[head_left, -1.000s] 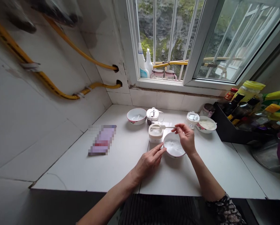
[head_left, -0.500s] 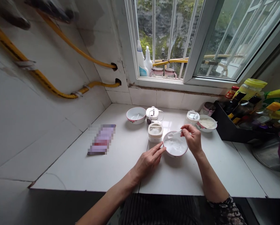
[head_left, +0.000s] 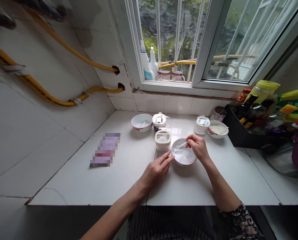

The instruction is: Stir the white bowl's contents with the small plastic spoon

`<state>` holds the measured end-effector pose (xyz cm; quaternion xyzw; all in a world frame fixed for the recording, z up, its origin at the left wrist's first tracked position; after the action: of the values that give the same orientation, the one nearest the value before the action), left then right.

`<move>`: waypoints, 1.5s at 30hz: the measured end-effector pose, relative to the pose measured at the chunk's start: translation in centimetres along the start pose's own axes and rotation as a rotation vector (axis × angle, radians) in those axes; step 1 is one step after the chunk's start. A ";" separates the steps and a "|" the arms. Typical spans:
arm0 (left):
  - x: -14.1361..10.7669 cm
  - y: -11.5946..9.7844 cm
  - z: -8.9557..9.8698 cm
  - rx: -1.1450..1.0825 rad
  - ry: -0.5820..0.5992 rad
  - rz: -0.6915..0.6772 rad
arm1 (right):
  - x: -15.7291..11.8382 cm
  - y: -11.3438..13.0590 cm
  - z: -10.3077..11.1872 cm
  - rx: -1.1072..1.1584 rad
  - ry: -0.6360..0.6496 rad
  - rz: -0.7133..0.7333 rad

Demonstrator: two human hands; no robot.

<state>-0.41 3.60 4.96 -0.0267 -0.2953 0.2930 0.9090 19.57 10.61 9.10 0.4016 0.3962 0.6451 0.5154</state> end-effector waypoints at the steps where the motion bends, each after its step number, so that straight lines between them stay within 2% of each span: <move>1: 0.0 0.0 0.0 0.002 -0.003 0.000 | 0.0 -0.1 0.2 0.052 -0.002 -0.013; 6: 0.1 -0.1 0.1 -0.001 -0.001 0.004 | 0.2 -0.3 1.0 0.250 -0.013 -0.048; 15: 0.2 -0.2 0.2 0.014 -0.008 -0.003 | 0.2 -0.5 1.4 0.307 -0.040 -0.089; 18: 0.2 -0.2 0.3 0.023 -0.016 -0.009 | 0.2 -0.3 1.4 0.261 -0.033 -0.071; 21: 0.2 -0.1 0.2 0.020 -0.015 -0.004 | 0.1 0.2 1.0 0.107 -0.021 -0.017; 25: 0.0 0.0 0.0 0.017 -0.015 0.003 | 0.0 0.3 -0.1 -0.018 0.062 0.020; 27: 0.0 0.0 0.0 0.017 -0.015 0.001 | 0.0 0.1 -0.3 0.014 0.075 0.008; 33: 0.0 0.0 0.0 0.009 -0.014 0.001 | 0.1 -0.3 1.0 0.213 -0.003 -0.047; 38: 0.1 0.0 0.0 0.017 -0.011 -0.003 | 0.4 -0.8 1.2 0.329 0.007 -0.087; 45: 0.1 0.0 -0.1 0.019 -0.010 -0.007 | 0.9 -1.5 1.7 0.421 -0.008 -0.061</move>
<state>-0.29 3.67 4.89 -0.0158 -0.2970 0.2929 0.9087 21.53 11.93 8.39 0.4908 0.5322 0.5305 0.4410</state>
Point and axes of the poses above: each hand's wrist, its own x-axis towards the middle knuckle, its own z-axis out of the back of the hand, y = z × x, the point moved 5 cm from there along x, towards the middle knuckle, and after that the axes turned 15 degrees about y, right-handed, at the moved point
